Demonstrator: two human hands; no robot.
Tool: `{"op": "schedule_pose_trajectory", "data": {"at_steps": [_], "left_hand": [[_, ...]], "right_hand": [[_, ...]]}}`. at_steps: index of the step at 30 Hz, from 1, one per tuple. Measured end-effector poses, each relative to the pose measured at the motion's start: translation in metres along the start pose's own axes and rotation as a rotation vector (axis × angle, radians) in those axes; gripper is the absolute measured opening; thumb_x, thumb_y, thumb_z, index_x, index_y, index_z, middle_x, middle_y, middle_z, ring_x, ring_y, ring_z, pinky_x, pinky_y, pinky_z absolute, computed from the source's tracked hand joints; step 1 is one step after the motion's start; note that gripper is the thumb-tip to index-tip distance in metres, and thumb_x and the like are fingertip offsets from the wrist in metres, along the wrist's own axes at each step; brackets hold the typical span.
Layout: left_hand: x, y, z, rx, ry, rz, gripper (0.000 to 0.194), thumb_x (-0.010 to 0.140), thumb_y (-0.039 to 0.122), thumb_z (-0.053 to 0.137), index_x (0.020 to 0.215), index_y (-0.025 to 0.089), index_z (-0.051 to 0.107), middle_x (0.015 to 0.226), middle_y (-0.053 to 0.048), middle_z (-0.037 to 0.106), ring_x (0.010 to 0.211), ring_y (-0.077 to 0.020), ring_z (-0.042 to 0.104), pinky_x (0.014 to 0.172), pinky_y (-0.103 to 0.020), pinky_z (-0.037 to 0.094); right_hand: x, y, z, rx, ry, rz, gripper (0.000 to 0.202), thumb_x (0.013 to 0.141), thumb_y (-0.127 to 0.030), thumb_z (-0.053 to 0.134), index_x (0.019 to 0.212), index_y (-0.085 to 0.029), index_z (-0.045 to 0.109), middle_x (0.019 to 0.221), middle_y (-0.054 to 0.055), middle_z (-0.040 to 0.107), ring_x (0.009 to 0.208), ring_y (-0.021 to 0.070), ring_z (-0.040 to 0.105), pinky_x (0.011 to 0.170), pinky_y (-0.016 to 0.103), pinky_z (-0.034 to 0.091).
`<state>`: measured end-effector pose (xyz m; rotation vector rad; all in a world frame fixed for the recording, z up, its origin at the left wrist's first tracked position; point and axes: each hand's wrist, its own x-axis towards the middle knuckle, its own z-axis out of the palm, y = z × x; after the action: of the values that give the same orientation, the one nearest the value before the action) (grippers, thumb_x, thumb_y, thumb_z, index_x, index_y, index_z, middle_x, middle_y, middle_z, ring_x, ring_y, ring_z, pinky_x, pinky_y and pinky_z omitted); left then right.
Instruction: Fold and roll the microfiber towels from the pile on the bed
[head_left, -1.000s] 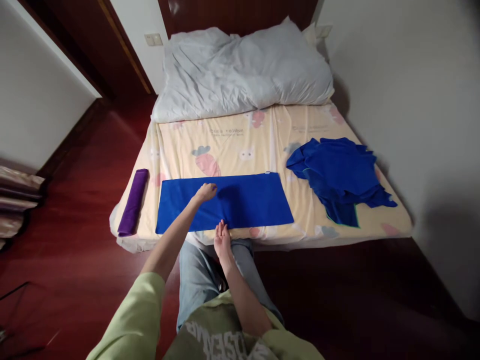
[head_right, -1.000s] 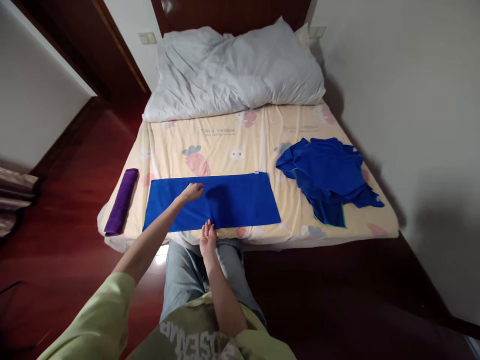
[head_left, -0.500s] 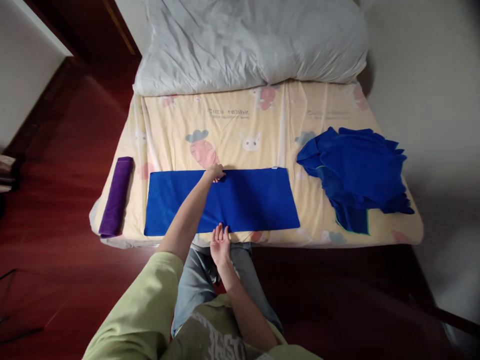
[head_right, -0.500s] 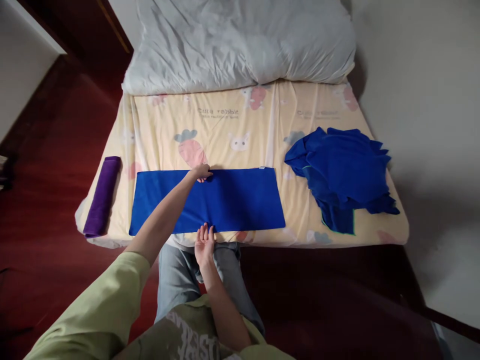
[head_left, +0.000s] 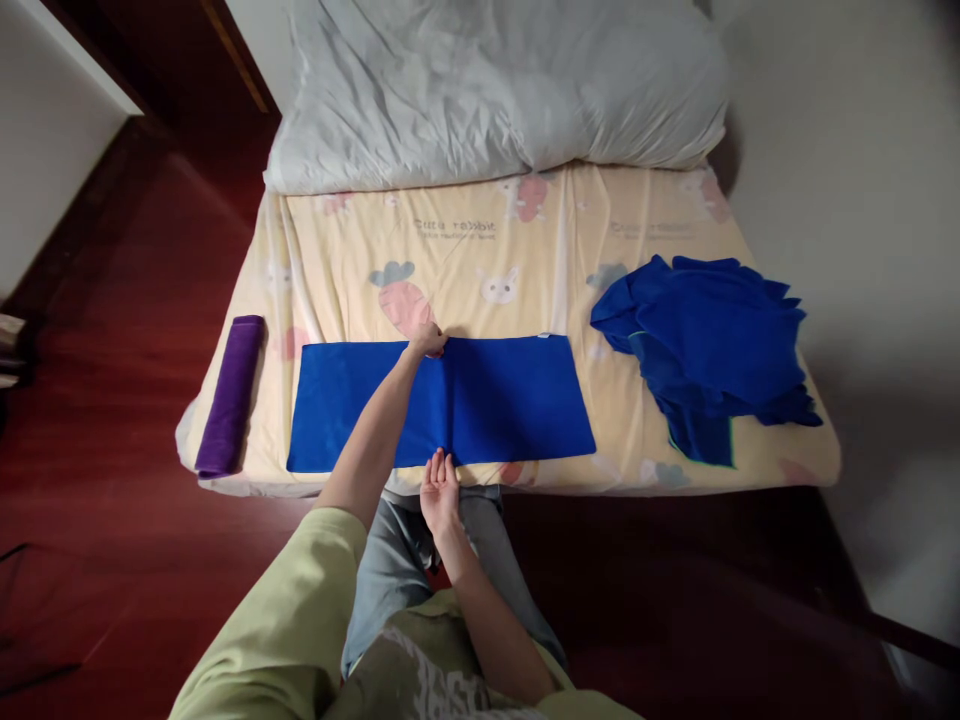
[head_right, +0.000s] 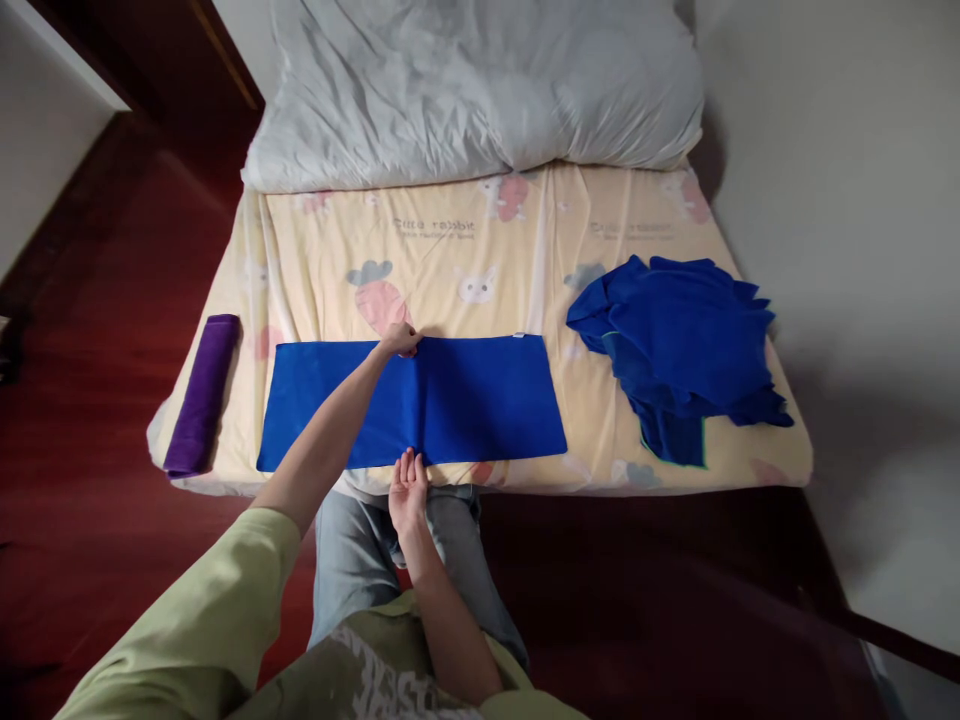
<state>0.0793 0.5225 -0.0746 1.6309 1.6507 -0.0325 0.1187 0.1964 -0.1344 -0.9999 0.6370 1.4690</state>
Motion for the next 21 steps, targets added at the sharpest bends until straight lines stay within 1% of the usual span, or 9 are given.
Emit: {"op": "schedule_pose_trajectory", "data": {"at_steps": [4,7,9,13,17,21], "left_hand": [[0.001,-0.002,0.007,0.001,0.008,-0.004,0.036,0.099,0.027,0.051,0.08,0.009,0.075,0.059,-0.007,0.068,0.056,-0.015,0.066,0.071,-0.022,0.055],[0.001,-0.005,0.01,0.017,-0.018,-0.015,0.04,0.101,0.034,0.051,0.08,0.01,0.075,0.059,-0.009,0.068,0.056,-0.0176,0.067,0.07,-0.025,0.055],[0.002,-0.006,0.009,0.034,-0.023,-0.011,0.04,0.1,0.037,0.053,0.078,0.011,0.075,0.058,-0.008,0.067,0.058,-0.0182,0.068,0.072,-0.025,0.055],[0.002,-0.006,0.006,0.035,0.013,0.006,0.035,0.097,0.031,0.054,0.077,0.012,0.075,0.058,-0.007,0.067,0.061,-0.0177,0.067,0.074,-0.025,0.055],[-0.003,-0.004,0.003,0.011,0.072,0.01,0.025,0.092,0.025,0.058,0.079,0.012,0.076,0.056,-0.006,0.066,0.065,-0.0174,0.068,0.074,-0.022,0.054],[-0.015,0.002,-0.005,-0.04,0.138,0.022,0.022,0.089,0.023,0.06,0.078,0.012,0.075,0.057,-0.006,0.066,0.067,-0.0165,0.067,0.075,-0.021,0.053]], "right_hand": [[-0.002,0.0,0.002,-0.008,-0.005,0.003,0.02,0.103,-0.025,0.056,0.096,-0.021,0.075,0.123,0.005,0.077,0.125,0.0114,0.067,0.116,0.032,0.05],[-0.004,0.0,0.003,-0.02,-0.007,0.009,0.02,0.104,-0.026,0.055,0.1,-0.022,0.074,0.126,0.004,0.076,0.121,0.0105,0.069,0.115,0.032,0.051],[-0.005,0.001,0.004,-0.019,0.004,0.009,0.02,0.105,-0.026,0.054,0.103,-0.024,0.074,0.125,0.003,0.076,0.116,0.0097,0.071,0.114,0.032,0.051],[-0.005,0.0,0.004,-0.031,0.018,0.004,0.02,0.104,-0.023,0.053,0.098,-0.024,0.073,0.118,0.002,0.079,0.108,0.009,0.073,0.114,0.033,0.051],[-0.006,-0.003,0.001,-0.082,-0.028,-0.04,0.015,0.1,-0.021,0.059,0.096,-0.021,0.073,0.115,0.005,0.079,0.114,0.0114,0.072,0.115,0.034,0.051],[-0.014,-0.01,-0.001,-0.092,-0.055,-0.053,0.016,0.1,-0.021,0.059,0.097,-0.019,0.075,0.114,0.006,0.079,0.116,0.0129,0.072,0.115,0.034,0.051]]}}
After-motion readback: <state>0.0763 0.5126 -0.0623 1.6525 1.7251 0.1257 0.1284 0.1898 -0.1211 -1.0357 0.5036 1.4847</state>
